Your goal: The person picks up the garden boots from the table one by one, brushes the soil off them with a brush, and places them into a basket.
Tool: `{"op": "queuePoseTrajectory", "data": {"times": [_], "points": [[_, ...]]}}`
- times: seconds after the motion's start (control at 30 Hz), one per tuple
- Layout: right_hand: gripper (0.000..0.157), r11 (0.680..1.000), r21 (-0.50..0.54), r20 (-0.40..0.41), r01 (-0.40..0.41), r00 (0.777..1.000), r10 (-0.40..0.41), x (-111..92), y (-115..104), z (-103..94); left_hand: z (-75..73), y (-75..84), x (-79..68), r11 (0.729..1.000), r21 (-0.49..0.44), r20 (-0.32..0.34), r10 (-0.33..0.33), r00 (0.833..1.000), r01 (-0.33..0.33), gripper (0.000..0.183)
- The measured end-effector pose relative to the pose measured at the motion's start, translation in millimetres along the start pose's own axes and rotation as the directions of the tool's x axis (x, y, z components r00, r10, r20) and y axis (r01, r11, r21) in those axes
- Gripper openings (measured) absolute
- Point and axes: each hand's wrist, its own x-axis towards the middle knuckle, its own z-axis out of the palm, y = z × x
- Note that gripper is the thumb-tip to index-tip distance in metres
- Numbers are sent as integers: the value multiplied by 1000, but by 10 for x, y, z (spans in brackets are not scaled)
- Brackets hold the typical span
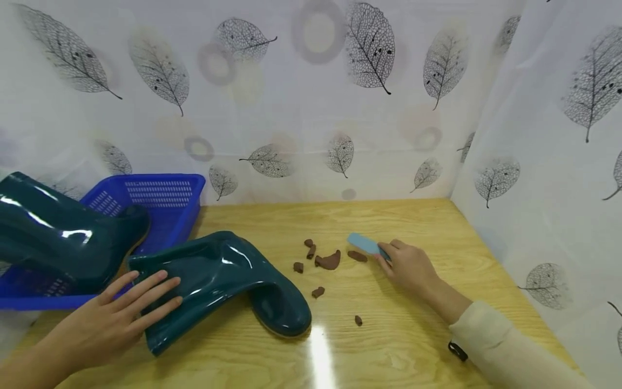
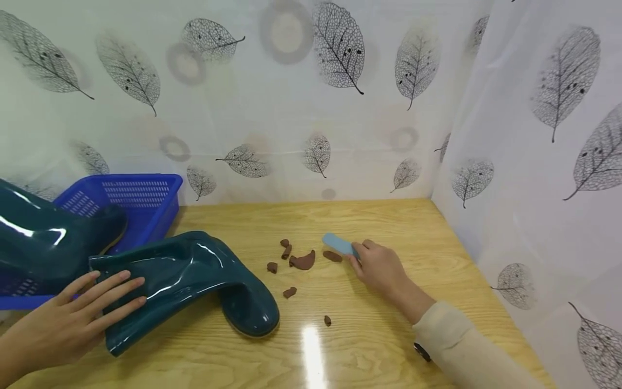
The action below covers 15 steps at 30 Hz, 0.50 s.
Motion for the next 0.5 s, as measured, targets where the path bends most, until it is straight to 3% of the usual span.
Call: {"op": "queuePoseTrajectory", "data": {"times": [0.13, 0.2, 0.27, 0.3, 0.33, 0.4, 0.47, 0.5], "points": [[33, 1000, -5, 9, 1, 1000, -1, -17, 2, 15, 76, 31, 25, 998, 43, -46, 45, 998, -43, 56], [32, 1000, -6, 19, -4, 1000, 4, -35, -1, 21, 84, 31, 70, 998, 33, -135, 49, 990, -45, 53], [32, 1000, -2, 27, -9, 1000, 9, -53, -4, 25, 60, 23, 145, 999, 12, -263, 47, 964, -46, 48], [33, 1000, 0, 31, -11, 999, 11, -61, -6, 26, 38, 14, 198, 999, -15, -343, 39, 939, -47, 44], [32, 1000, 1, 32, -10, 999, 10, -65, -8, 24, 8, 3, 261, 997, -49, -429, 25, 903, -51, 40], [33, 1000, 1, 32, -8, 999, 8, -65, -9, 21, -63, -25, 412, 994, -100, -587, -17, 809, -52, 32], [33, 1000, 2, 26, -7, 1000, 7, -57, -9, 14, -135, -59, 572, 989, -142, -698, -69, 712, -43, 26], [33, 1000, 0, 24, -8, 1000, 8, -53, -10, 11, -170, -77, 647, 986, -164, -727, -103, 678, -27, 26]]}}
